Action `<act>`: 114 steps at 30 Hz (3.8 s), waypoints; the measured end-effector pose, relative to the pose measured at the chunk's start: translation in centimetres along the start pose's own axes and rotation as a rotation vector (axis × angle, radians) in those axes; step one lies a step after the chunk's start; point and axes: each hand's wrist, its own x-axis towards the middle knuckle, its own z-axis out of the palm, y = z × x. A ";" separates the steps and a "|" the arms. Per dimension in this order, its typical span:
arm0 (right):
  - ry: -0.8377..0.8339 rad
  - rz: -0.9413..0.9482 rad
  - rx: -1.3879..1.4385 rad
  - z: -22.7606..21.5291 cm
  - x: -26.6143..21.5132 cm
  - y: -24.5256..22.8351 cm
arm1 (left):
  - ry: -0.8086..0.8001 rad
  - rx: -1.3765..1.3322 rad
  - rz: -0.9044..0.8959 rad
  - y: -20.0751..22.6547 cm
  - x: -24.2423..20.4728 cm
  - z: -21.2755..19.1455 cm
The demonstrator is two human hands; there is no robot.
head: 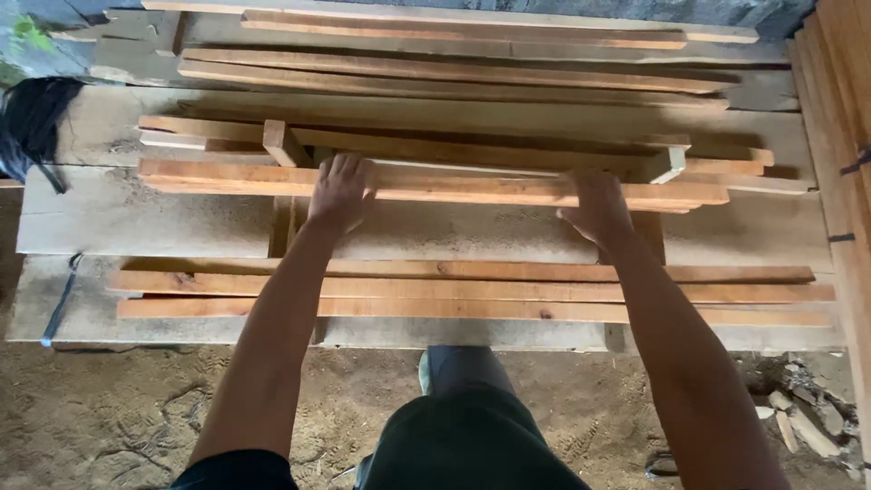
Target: Organizing and stacking wooden planks on a workbench.
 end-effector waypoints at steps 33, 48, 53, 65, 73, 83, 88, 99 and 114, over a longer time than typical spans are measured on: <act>-0.431 0.022 0.050 5.8 3.2 2.7 | -0.822 0.037 -0.328 -2.2 -0.4 6.3; -0.655 0.142 0.292 -10.2 -2.6 -4.7 | -0.950 -0.259 -0.320 4.9 -0.1 -10.6; -0.637 0.212 0.365 -10.6 -4.0 -5.9 | -0.876 -0.371 -0.391 5.1 -1.1 -12.4; -0.617 0.220 0.422 -9.9 -7.4 -6.2 | -0.849 -0.300 -0.562 5.2 -4.5 -9.1; -0.584 0.184 0.367 -8.6 -8.5 -5.8 | -0.749 -0.345 -0.590 3.9 -6.2 -5.1; 0.148 0.091 0.216 -1.0 -11.8 -5.7 | 0.137 -0.061 -0.152 6.1 -10.1 -3.0; 0.289 0.177 0.218 2.3 -13.2 -4.4 | 0.293 -0.112 -0.153 6.1 -11.0 -2.5; 0.368 0.140 0.164 0.2 -13.4 -4.9 | 0.233 -0.123 -0.191 5.3 -11.1 -3.6; 0.486 0.086 0.046 2.1 -13.3 -0.7 | 0.199 0.065 -0.313 -0.1 -13.4 -3.3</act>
